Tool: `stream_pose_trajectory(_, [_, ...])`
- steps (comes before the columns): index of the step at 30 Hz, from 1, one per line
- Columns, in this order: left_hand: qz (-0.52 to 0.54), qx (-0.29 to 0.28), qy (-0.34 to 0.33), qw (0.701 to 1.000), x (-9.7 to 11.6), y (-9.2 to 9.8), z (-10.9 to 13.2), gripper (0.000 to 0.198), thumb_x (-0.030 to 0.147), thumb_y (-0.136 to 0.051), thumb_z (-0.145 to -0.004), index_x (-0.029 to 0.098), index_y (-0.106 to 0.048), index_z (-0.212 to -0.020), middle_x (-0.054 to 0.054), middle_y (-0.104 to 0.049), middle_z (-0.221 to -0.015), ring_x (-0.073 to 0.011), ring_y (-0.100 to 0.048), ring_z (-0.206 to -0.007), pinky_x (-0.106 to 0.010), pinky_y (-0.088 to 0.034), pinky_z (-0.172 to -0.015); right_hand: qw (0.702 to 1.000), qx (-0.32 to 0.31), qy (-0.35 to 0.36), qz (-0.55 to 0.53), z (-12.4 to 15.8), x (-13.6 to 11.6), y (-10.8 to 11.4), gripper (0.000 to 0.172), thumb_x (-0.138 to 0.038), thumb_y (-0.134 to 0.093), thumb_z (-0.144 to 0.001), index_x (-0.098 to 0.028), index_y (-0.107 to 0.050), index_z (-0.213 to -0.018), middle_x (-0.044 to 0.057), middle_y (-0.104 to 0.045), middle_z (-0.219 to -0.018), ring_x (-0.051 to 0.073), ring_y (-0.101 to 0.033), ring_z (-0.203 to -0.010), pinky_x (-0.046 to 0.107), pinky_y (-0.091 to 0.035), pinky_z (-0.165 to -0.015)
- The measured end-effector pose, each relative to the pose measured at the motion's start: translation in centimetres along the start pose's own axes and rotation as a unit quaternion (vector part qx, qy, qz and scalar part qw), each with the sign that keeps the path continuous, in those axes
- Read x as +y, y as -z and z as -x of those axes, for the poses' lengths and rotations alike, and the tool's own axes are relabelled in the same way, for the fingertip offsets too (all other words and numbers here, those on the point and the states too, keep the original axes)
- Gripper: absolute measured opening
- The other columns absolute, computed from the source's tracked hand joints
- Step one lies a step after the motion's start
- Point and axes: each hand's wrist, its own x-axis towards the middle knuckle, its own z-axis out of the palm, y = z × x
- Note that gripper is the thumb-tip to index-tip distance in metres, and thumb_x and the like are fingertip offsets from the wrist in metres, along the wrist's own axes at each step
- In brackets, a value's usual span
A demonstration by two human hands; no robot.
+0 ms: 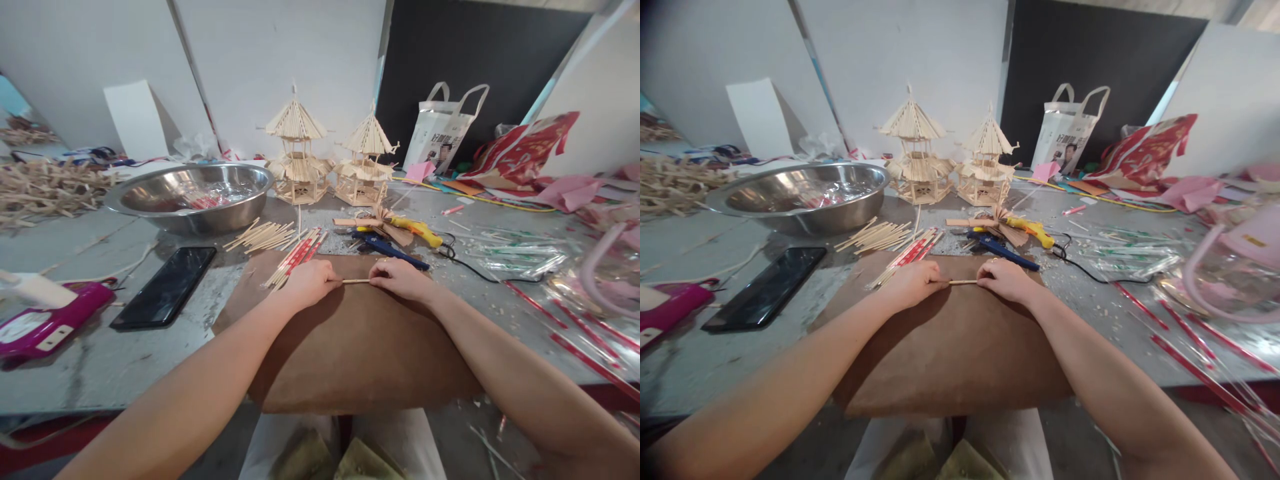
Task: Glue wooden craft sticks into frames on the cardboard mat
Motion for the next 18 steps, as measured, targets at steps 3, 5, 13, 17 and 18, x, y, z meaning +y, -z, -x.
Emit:
stream_pose_trajectory(3, [0.003, 0.003, -0.001, 1.000, -0.11, -0.10, 0.00, 0.025, 0.035, -0.040, -0.079, 0.028, -0.064, -0.080, 0.002, -0.056, -0.075, -0.0101, -0.049, -0.065, -0.021, -0.030, -0.054, 1.000, 0.000, -0.002, 0.001, 0.02, -0.13, 0.05, 0.014, -0.024, -0.047, -0.073, -0.017, -0.060, -0.076, 0.003, -0.061, -0.077, 0.014, -0.053, -0.071, 0.025, -0.038, -0.065])
stream_pose_trajectory(5, [0.003, 0.007, -0.003, 1.000, -0.22, -0.21, 0.02, 0.025, 0.035, -0.040, -0.079, 0.027, -0.064, -0.079, 0.002, -0.056, -0.076, -0.0100, -0.049, -0.065, -0.021, -0.030, -0.054, 1.000, 0.000, -0.002, 0.001, 0.01, -0.10, 0.03, 0.014, -0.024, -0.047, -0.074, -0.018, -0.060, -0.076, 0.003, -0.061, -0.077, 0.014, -0.053, -0.071, 0.025, -0.038, -0.066])
stream_pose_trajectory(13, [0.001, 0.009, -0.005, 1.000, -0.30, -0.34, -0.01, 0.025, 0.034, -0.040, -0.079, 0.029, -0.064, -0.081, 0.002, -0.056, -0.077, -0.0100, -0.049, -0.066, -0.021, -0.030, -0.053, 1.000, 0.003, 0.003, -0.001, -0.01, 0.20, -0.15, 0.015, -0.025, -0.047, -0.074, -0.018, -0.060, -0.077, 0.003, -0.061, -0.077, 0.013, -0.053, -0.071, 0.024, -0.038, -0.065])
stream_pose_trajectory(17, [-0.003, 0.006, -0.001, 1.000, -0.22, -0.19, 0.01, 0.025, 0.034, -0.040, -0.079, 0.028, -0.064, -0.081, 0.001, -0.056, -0.077, -0.0102, -0.049, -0.066, -0.021, -0.030, -0.054, 1.000, 0.002, 0.003, -0.002, -0.04, 0.14, -0.14, 0.014, -0.025, -0.047, -0.074, -0.017, -0.060, -0.076, 0.003, -0.061, -0.077, 0.013, -0.053, -0.070, 0.024, -0.038, -0.064])
stream_pose_trajectory(18, [-0.005, 0.004, 0.001, 1.000, -0.18, -0.14, 0.02, 0.025, 0.034, -0.041, -0.079, 0.029, -0.064, -0.081, 0.001, -0.056, -0.076, -0.0104, -0.049, -0.065, -0.021, -0.030, -0.053, 1.000, 0.001, 0.003, -0.001, -0.04, 0.12, -0.13, 0.014, -0.024, -0.047, -0.074, -0.017, -0.060, -0.076, 0.003, -0.061, -0.077, 0.013, -0.053, -0.070, 0.024, -0.038, -0.064])
